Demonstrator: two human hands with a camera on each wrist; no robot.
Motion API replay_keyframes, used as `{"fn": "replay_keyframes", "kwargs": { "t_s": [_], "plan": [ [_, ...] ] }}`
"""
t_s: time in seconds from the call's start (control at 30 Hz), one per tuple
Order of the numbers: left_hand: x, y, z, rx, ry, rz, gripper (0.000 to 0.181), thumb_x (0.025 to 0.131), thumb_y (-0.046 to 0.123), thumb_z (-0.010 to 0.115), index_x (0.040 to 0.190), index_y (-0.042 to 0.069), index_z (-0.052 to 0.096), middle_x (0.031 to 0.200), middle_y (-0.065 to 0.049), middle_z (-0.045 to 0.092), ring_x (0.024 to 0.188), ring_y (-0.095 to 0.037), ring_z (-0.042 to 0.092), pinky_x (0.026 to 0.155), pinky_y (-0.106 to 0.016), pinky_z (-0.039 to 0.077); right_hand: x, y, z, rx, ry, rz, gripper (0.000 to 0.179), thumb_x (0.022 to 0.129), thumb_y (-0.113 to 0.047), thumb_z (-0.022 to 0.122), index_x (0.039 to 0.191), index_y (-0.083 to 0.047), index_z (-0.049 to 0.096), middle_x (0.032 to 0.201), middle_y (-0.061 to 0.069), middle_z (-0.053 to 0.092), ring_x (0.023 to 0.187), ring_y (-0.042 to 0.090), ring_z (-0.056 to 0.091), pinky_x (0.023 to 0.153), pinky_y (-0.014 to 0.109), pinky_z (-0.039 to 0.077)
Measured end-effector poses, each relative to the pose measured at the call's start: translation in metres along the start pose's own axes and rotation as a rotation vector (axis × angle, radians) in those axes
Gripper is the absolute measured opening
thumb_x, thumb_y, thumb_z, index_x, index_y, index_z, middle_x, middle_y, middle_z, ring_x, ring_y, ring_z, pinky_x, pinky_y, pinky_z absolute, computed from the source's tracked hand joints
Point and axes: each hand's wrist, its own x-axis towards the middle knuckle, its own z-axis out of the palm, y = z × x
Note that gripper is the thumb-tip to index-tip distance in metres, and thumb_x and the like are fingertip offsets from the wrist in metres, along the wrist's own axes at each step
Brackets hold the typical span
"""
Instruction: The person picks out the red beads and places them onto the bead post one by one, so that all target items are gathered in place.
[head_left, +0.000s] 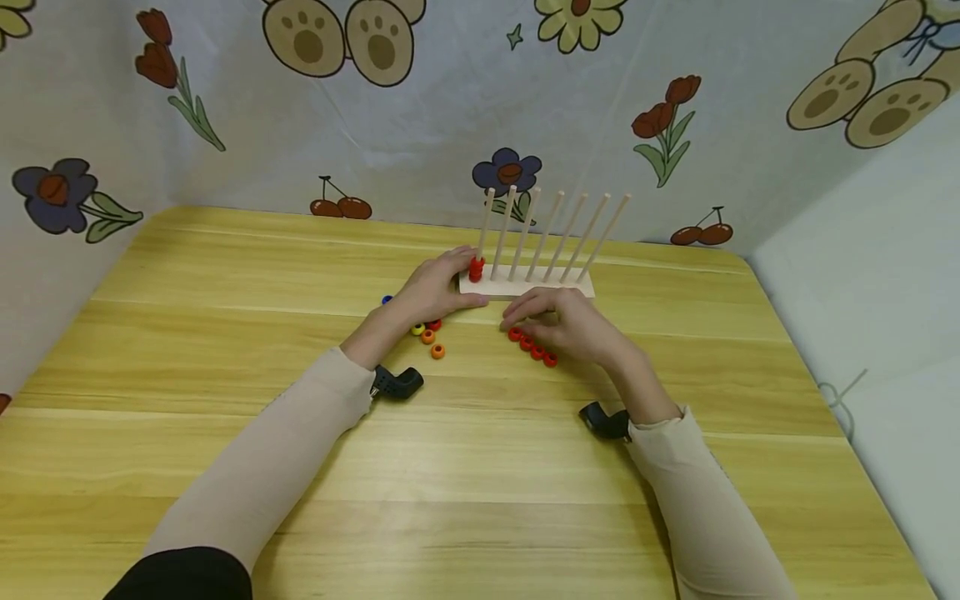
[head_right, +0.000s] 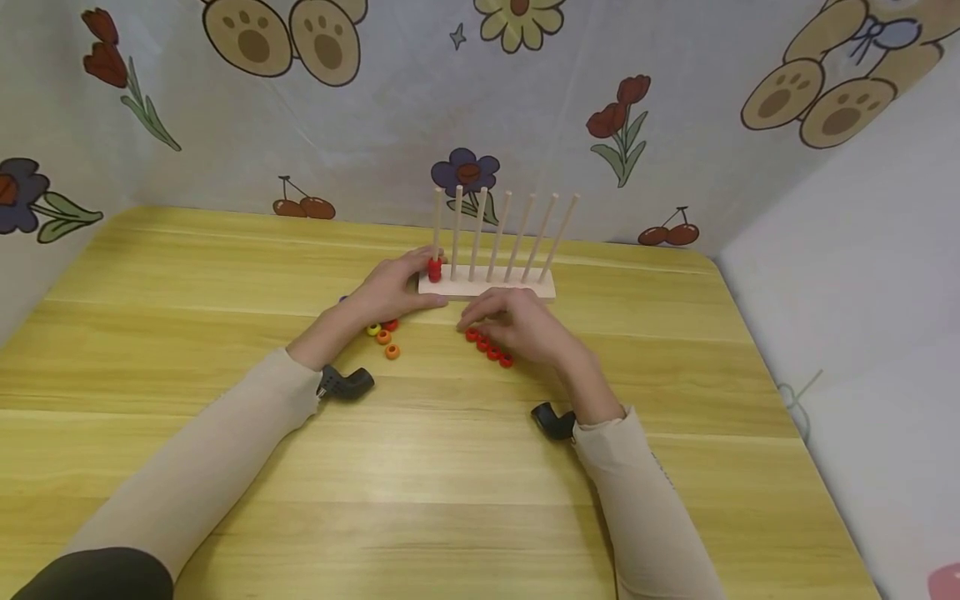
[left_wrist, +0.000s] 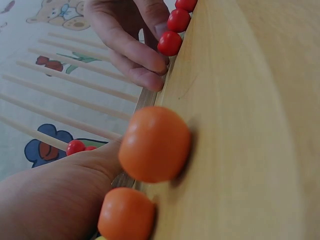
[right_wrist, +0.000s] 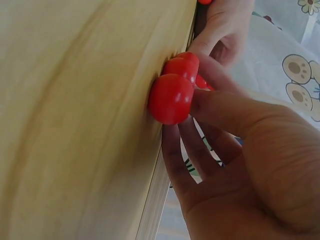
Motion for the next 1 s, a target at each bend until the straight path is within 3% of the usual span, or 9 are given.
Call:
{"fn": "replay_keyframes", "kwargs": {
  "t_s": [0.2,0.57,1.0],
  "plan": [
    [0.0002,0.0005,-0.0002,0.001,-0.009,0.001,0.088,0.096,0.046,0.077,0.165,0.008,0.037,0.173,-0.012,0.029,0.16,-0.033,0.028,0.13,-0.05,0.027,-0.0022,0.0,-0.002,0.051,-0.065,0.012,0.031,0.099,0.005,0.068,0.113,-0.018,0.084,0.129,0.002,0.073,0.128,0.019,0.063,0.111,0.044,0.052],
    [0.0024,0.0001,-0.001,0.0,-0.006,0.009,0.088,0.097,0.046,0.076,0.165,0.008,0.037,0.173,-0.012,0.029,0.16,-0.033,0.028,0.13,-0.05,0.026,-0.0028,0.0035,-0.0067,0.11,-0.112,0.002,0.03,0.097,0.007,0.069,0.111,-0.015,0.084,0.131,0.005,0.072,0.129,0.021,0.061,0.111,0.036,0.05],
    [0.0002,-0.0017,-0.001,-0.023,-0.011,0.0,0.087,0.097,0.047,0.076,0.165,0.009,0.037,0.174,-0.012,0.027,0.161,-0.033,0.026,0.131,-0.05,0.026,-0.001,0.0048,-0.0026,0.105,-0.071,0.022,0.02,0.095,-0.002,0.077,0.106,-0.017,0.085,0.115,-0.003,0.076,0.114,0.015,0.067,0.103,0.043,0.055]
  ]
}}
